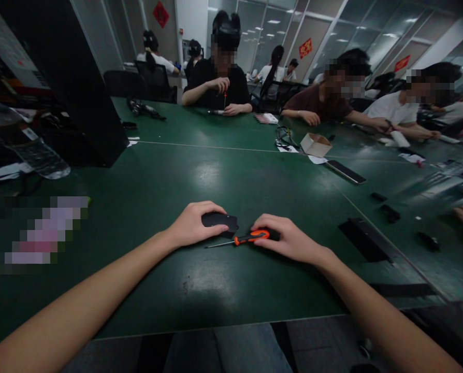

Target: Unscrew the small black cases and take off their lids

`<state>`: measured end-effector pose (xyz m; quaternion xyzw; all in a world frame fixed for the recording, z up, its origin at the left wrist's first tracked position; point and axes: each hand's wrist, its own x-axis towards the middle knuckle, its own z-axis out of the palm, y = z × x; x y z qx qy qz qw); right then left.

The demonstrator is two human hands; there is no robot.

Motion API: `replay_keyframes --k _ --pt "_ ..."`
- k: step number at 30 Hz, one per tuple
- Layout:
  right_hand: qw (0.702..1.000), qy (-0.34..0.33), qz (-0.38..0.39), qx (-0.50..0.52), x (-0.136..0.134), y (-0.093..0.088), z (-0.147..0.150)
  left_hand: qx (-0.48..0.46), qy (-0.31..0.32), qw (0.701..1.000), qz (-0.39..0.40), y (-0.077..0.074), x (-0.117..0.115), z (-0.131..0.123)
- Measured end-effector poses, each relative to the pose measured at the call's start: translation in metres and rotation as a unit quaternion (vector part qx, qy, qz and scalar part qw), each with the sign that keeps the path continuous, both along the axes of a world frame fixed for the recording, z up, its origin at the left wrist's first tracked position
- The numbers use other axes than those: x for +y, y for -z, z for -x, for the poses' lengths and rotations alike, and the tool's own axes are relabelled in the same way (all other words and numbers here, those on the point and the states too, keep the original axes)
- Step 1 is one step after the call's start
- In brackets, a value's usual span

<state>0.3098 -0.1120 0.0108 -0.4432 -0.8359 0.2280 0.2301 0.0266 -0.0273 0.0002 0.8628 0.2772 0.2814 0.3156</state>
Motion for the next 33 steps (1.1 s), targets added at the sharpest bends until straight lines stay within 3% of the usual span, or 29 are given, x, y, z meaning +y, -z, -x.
replay_keyframes --k 5,9,12,19,28,33 --pt "0.983 0.089 -0.115 0.115 0.000 -0.050 -0.007 0.008 -0.006 1.000 0.008 -0.001 -0.002 -0.002" --pt "0.981 0.116 -0.128 0.091 0.009 -0.092 0.008 0.021 -0.055 0.998 -0.001 0.001 -0.009 -0.006" --pt "0.979 0.109 -0.144 0.097 0.022 -0.108 0.025 0.026 -0.071 0.997 -0.012 0.002 -0.015 -0.009" --pt "0.983 0.037 -0.131 0.122 0.046 -0.106 0.053 0.015 -0.065 0.998 -0.010 0.003 -0.018 -0.010" --pt "0.985 0.043 -0.127 0.111 0.053 -0.087 0.050 0.009 -0.060 0.998 0.001 0.001 -0.019 -0.010" --pt "0.989 0.021 -0.113 0.097 0.052 -0.092 0.050 0.009 -0.059 0.998 -0.006 0.002 -0.019 -0.010"
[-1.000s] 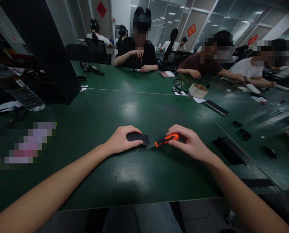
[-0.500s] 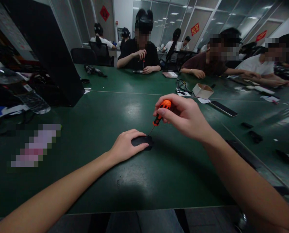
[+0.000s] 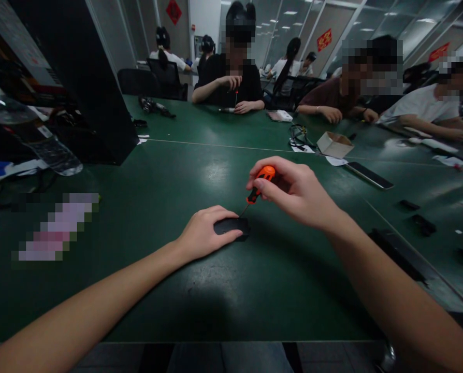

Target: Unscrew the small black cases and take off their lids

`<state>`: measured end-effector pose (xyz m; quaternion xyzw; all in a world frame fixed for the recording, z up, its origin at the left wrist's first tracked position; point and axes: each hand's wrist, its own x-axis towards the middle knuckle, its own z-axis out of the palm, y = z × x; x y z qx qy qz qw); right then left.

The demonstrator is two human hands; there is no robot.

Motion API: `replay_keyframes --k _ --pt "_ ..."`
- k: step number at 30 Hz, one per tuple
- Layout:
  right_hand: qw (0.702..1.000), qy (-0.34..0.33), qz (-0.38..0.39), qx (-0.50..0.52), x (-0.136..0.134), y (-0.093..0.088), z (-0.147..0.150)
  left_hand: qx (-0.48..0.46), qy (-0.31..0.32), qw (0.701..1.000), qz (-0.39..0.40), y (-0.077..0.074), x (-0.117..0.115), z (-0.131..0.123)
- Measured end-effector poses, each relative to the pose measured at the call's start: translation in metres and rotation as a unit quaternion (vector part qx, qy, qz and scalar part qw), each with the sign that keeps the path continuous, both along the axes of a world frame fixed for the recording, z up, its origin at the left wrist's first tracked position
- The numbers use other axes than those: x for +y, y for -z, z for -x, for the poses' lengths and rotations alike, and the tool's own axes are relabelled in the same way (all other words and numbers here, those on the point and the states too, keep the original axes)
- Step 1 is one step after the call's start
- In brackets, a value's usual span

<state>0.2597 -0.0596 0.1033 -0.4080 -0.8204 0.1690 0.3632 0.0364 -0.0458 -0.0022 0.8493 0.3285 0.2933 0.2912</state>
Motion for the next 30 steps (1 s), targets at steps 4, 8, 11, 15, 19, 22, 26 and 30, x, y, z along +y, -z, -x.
replay_keyframes --k 4,8,11,15,19,22,26,30 --pt "0.995 0.005 -0.042 -0.087 -0.006 -0.011 0.001 0.007 0.008 1.000 -0.011 0.001 0.001 0.001" --pt "0.984 0.014 -0.087 -0.157 -0.012 -0.017 0.000 0.015 0.014 1.000 -0.022 0.000 0.001 0.001" --pt "0.981 -0.021 -0.095 -0.168 -0.015 -0.018 0.000 0.006 0.012 1.000 -0.022 -0.001 0.000 0.000" --pt "0.976 -0.012 -0.114 -0.185 -0.015 -0.017 0.001 0.010 0.013 1.000 -0.020 -0.001 0.001 0.000" --pt "0.976 -0.018 -0.125 -0.178 -0.014 -0.016 0.001 0.015 0.017 0.999 -0.023 0.001 0.002 0.001" --pt "0.976 -0.033 -0.113 -0.181 -0.015 -0.016 0.000 0.011 0.019 1.000 -0.021 0.001 0.002 0.001" --pt "0.981 -0.017 -0.106 -0.160 -0.016 -0.016 0.001 0.008 0.018 1.000 -0.012 0.000 0.002 0.001" --pt "0.987 -0.023 -0.114 -0.113 -0.020 -0.016 0.007 -0.001 0.023 1.000 -0.013 0.001 0.002 0.001"
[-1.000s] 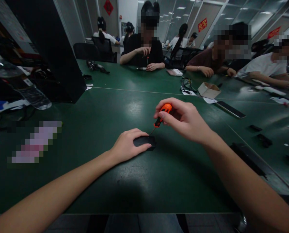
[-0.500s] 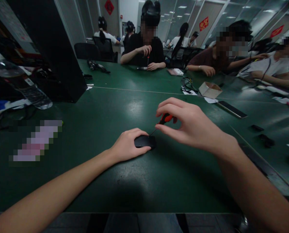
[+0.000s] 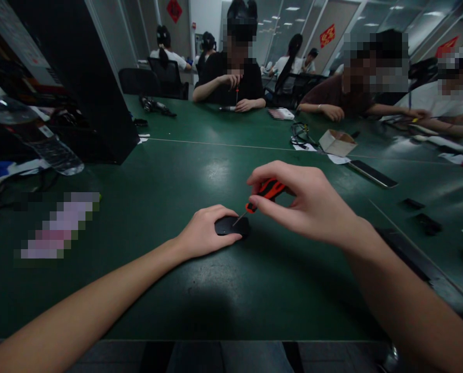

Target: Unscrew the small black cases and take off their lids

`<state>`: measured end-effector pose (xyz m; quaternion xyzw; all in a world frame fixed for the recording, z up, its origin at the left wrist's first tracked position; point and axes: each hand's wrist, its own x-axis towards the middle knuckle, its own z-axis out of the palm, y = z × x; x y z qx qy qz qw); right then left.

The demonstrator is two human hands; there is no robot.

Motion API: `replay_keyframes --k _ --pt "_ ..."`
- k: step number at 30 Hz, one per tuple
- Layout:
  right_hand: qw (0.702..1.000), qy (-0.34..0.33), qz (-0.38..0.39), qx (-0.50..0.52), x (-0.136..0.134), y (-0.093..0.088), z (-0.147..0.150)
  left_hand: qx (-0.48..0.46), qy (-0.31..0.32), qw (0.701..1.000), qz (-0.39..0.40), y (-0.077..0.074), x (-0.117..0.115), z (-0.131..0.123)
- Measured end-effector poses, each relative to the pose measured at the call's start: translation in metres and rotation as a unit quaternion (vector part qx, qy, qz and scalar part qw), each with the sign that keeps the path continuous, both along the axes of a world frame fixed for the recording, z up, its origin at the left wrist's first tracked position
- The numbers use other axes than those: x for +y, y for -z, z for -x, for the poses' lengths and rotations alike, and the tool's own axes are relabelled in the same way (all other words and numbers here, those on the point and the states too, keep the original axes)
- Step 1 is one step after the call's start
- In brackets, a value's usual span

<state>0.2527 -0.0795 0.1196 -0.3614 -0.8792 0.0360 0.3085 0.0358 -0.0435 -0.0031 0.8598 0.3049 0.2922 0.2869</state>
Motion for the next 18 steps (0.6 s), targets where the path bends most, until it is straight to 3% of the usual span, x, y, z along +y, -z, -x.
replay_keyframes --k 11,18 --pt "0.999 -0.050 0.015 0.006 0.000 0.010 0.011 -0.005 0.000 1.000 -0.005 0.003 0.000 0.000" --pt "0.999 -0.042 0.014 0.013 0.000 0.010 0.011 -0.002 -0.002 1.000 -0.010 0.002 0.000 0.000"
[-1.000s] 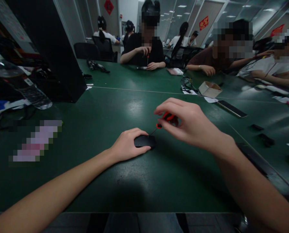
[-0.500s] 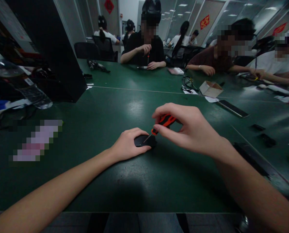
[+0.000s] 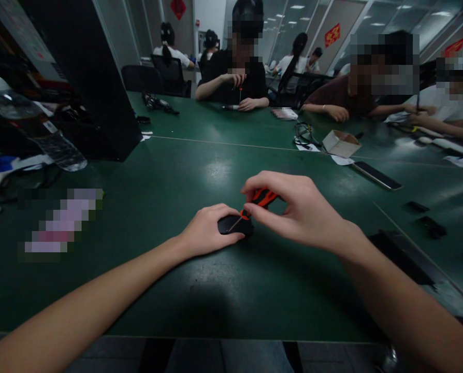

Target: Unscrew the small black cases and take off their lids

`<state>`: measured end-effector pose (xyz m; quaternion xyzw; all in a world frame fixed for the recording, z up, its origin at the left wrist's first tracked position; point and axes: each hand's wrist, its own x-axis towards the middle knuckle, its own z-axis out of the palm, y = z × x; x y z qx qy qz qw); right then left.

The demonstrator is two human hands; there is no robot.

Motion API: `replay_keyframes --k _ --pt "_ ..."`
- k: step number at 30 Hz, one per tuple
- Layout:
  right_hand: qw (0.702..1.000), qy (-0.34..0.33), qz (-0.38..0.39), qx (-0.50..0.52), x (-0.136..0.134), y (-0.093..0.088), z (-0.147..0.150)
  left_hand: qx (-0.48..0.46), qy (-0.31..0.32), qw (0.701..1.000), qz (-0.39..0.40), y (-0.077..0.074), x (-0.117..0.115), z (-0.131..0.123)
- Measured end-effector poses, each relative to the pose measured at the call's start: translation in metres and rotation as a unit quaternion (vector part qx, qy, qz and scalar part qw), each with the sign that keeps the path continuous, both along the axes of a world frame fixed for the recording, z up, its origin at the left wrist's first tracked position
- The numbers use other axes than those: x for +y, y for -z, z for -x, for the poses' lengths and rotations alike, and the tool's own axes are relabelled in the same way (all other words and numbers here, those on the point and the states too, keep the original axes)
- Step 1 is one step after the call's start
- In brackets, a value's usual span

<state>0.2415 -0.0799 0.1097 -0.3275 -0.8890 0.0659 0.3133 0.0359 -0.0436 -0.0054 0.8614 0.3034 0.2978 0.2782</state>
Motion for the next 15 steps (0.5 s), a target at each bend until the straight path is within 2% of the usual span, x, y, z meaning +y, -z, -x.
replay_keyframes --k 11,15 --pt "0.999 0.031 -0.009 0.003 -0.0006 0.0000 -0.0019 0.004 -0.001 1.000 0.004 -0.0001 -0.0002 0.0002" --pt "1.000 0.023 -0.010 0.004 0.0006 0.0017 -0.0029 0.004 0.000 1.000 0.005 -0.0001 -0.0002 0.0006"
